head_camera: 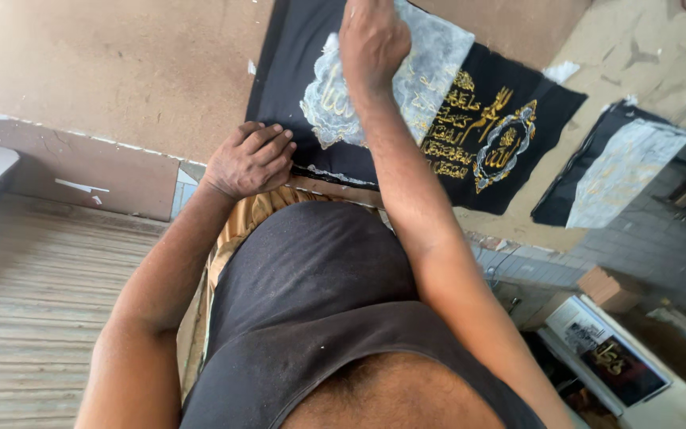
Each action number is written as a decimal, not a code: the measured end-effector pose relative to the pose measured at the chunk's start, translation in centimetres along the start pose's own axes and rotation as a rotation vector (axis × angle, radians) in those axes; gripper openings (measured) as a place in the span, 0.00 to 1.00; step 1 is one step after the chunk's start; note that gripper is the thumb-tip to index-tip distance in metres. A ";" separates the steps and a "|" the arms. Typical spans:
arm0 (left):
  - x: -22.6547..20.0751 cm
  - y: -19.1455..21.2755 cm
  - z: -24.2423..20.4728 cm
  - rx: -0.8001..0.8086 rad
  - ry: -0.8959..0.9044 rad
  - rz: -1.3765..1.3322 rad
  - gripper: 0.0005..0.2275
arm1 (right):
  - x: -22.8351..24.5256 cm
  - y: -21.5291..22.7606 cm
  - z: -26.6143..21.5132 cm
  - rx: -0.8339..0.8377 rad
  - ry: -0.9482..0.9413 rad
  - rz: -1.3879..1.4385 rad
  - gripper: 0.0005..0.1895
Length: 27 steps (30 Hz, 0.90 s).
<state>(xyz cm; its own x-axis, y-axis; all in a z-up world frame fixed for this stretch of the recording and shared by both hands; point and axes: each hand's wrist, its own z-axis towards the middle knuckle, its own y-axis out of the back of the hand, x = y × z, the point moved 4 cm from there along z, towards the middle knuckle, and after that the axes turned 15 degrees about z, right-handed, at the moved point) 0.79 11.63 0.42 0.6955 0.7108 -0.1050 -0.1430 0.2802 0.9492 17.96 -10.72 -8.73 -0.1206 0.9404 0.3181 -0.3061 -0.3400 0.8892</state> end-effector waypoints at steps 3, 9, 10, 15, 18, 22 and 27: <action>-0.3 -0.3 0.8 0.005 -0.013 0.009 0.14 | -9.6 2.4 2.6 -0.139 -0.243 -0.239 0.13; -0.4 0.1 1.7 0.013 0.087 -0.052 0.12 | -19.3 14.2 2.2 -0.329 -0.138 0.160 0.17; -0.4 0.1 2.3 0.026 0.118 -0.073 0.12 | -19.2 15.3 1.8 -0.298 -0.225 0.372 0.14; 0.1 -3.3 9.7 0.108 0.231 -0.040 0.15 | -9.9 15.2 3.1 0.119 -0.038 0.615 0.12; 1.2 -5.7 14.9 0.226 0.305 0.003 0.34 | -4.3 13.9 3.9 0.310 0.184 0.696 0.18; 2.5 -7.3 17.7 0.529 0.416 -0.159 0.54 | -2.6 11.5 4.3 0.471 0.226 0.572 0.21; 2.9 -6.5 18.3 0.639 0.442 -0.220 0.58 | -4.9 9.9 3.3 0.556 0.258 0.514 0.16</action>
<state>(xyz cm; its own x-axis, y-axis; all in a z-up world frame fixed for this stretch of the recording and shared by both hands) 16.57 0.06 -0.62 0.2988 0.9093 -0.2897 0.4877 0.1155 0.8653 18.62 -18.72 -0.39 -0.3539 0.6122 0.7071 0.3542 -0.6120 0.7071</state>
